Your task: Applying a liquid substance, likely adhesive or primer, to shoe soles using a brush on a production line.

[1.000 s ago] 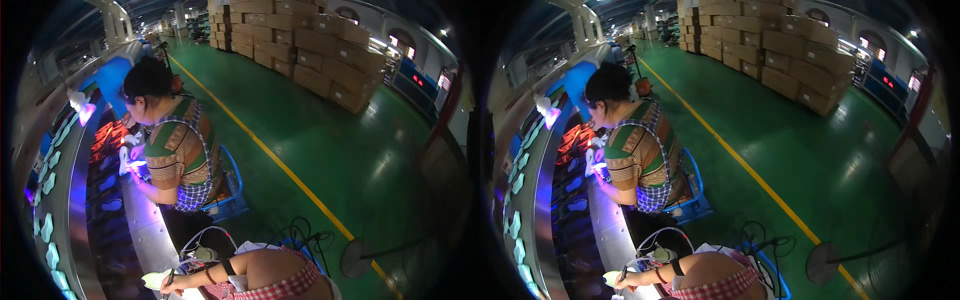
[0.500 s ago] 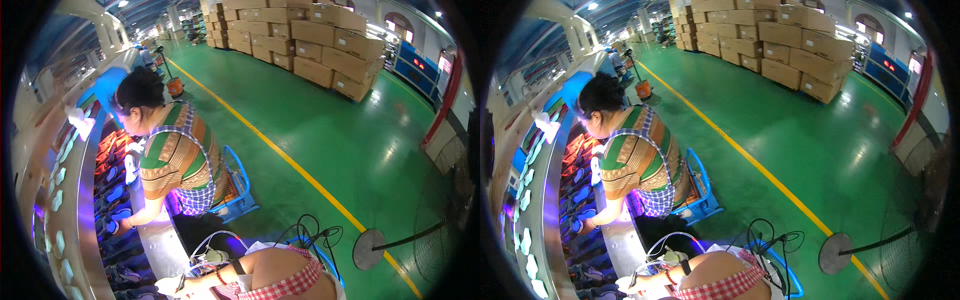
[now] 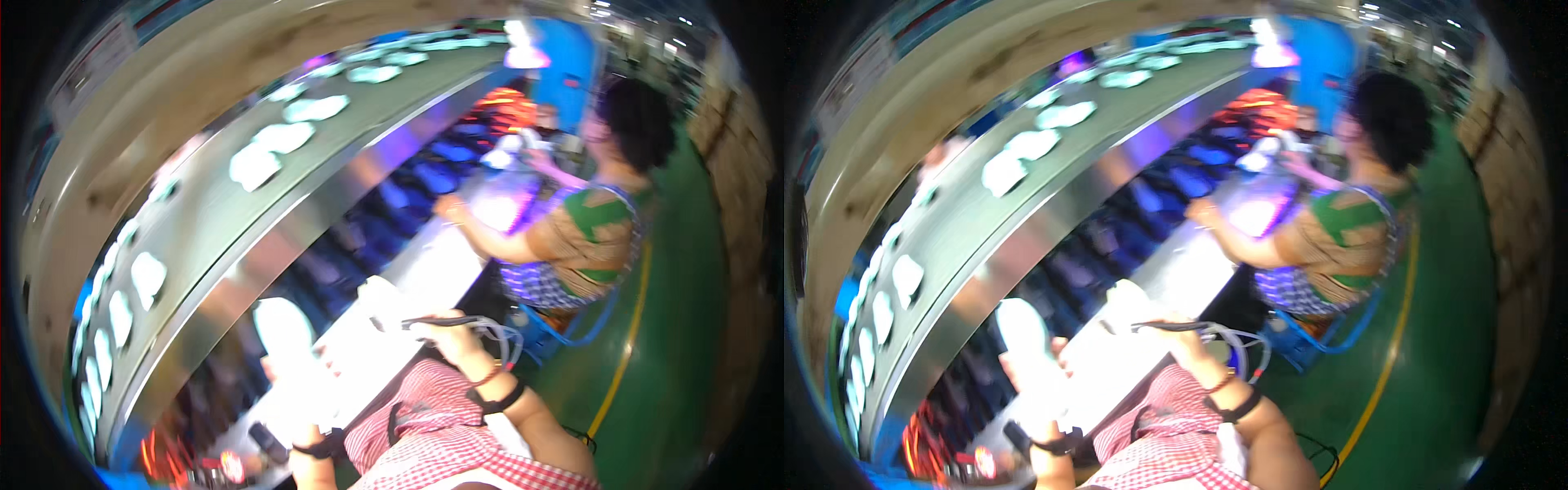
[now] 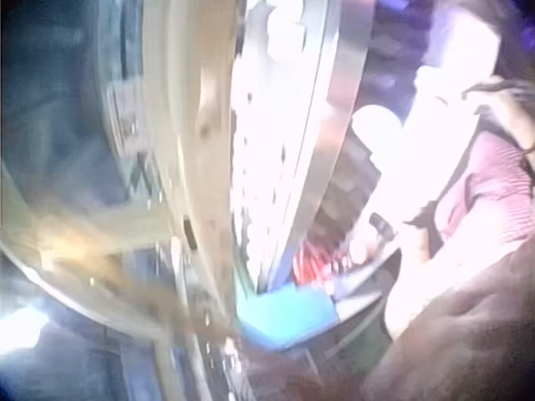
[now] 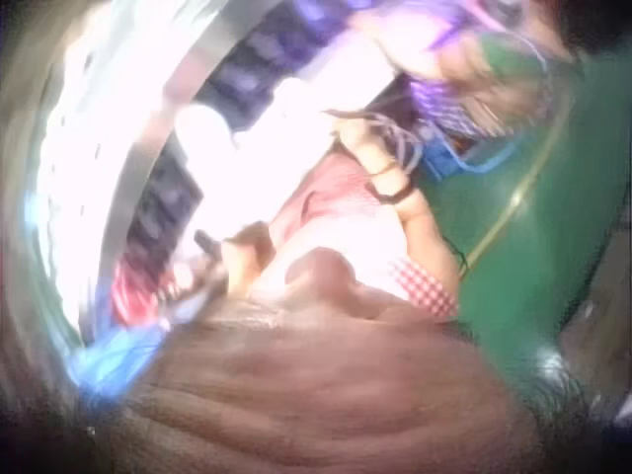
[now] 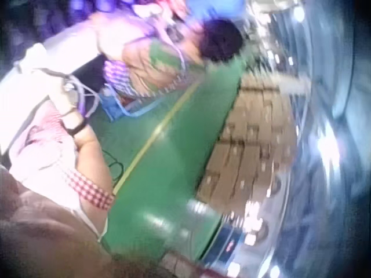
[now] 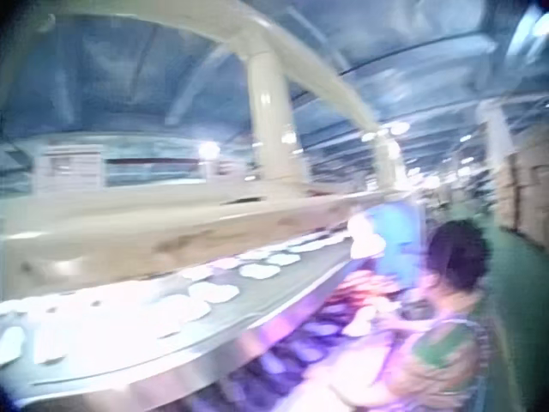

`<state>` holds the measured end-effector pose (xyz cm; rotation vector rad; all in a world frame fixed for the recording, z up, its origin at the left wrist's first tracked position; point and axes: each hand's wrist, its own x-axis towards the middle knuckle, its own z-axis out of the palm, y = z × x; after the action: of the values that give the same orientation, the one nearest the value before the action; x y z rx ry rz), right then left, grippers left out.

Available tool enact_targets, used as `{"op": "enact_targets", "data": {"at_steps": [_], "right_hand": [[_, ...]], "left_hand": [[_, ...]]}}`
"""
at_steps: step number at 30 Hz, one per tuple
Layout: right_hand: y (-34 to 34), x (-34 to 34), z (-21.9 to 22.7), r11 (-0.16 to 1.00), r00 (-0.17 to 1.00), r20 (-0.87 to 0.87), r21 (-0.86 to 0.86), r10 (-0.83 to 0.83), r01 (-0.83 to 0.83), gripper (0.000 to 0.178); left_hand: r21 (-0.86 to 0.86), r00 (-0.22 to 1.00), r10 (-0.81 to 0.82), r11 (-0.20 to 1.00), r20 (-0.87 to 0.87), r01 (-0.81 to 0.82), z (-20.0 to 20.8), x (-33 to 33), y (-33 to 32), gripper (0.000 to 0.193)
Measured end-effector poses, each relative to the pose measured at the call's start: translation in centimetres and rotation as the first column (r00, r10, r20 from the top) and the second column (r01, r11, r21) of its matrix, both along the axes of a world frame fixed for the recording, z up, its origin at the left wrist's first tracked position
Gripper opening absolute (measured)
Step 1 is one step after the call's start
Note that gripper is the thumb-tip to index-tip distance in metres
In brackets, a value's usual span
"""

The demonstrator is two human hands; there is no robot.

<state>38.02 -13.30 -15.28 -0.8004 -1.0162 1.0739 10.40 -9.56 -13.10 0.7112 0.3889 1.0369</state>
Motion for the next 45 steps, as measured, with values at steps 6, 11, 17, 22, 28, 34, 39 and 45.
{"op": "enact_targets", "data": {"at_steps": [6, 11, 17, 22, 28, 34, 39, 45], "right_hand": [[0.9, -2.5, 1.0, 0.932, 0.927, -0.123, -0.044, 0.353, -0.361, 0.018], [3.9, -5.4, 0.1, 0.877, 0.887, -0.049, -0.137, 0.458, -0.461, 0.016], [5.9, -8.0, 0.1, 0.913, 0.928, 0.029, -0.197, 0.371, -0.358, 0.015], [3.6, -8.8, 1.9, 0.890, 0.715, 0.682, 0.221, 0.150, -0.398, 0.020], [2.2, -4.3, 4.8, 0.710, 0.415, 0.750, -0.103, 0.515, -0.697, 0.020], [3.0, -6.8, 5.0, 0.885, 0.784, 0.450, -0.032, 0.428, -0.465, 0.018], [1.5, -6.0, 6.3, 0.665, 0.613, 0.554, 0.137, 0.563, -0.735, 0.016], [1.2, -5.5, 6.3, 0.651, 0.615, 0.648, 0.234, 0.450, -0.722, 0.020]], "left_hand": [[-0.329, 0.884, 0.052, 0.937, 0.465, 0.119, -7.2, 5.1, -2.6, 0.077], [-0.251, 0.914, 0.149, 0.967, 0.378, -0.054, -4.9, 6.3, -3.0, 0.082], [-0.249, 0.913, 0.211, 0.960, 0.348, -0.127, -6.1, 7.0, -2.6, 0.076], [-0.390, 0.834, 0.527, 0.810, 0.161, -0.437, -7.3, 5.9, -1.5, 0.067], [-0.228, 0.898, 0.398, 0.907, 0.190, -0.354, -5.4, 3.2, -2.4, 0.071], [-0.301, 0.866, 0.328, 0.928, 0.378, -0.220, -3.0, 5.7, -3.0, 0.072], [-0.080, 0.936, 0.191, 0.981, 0.297, -0.175, -2.2, 4.5, -3.2, 0.070], [-0.050, 0.891, 0.378, 0.924, 0.252, -0.378, -1.8, 4.0, -3.1, 0.079]]}}
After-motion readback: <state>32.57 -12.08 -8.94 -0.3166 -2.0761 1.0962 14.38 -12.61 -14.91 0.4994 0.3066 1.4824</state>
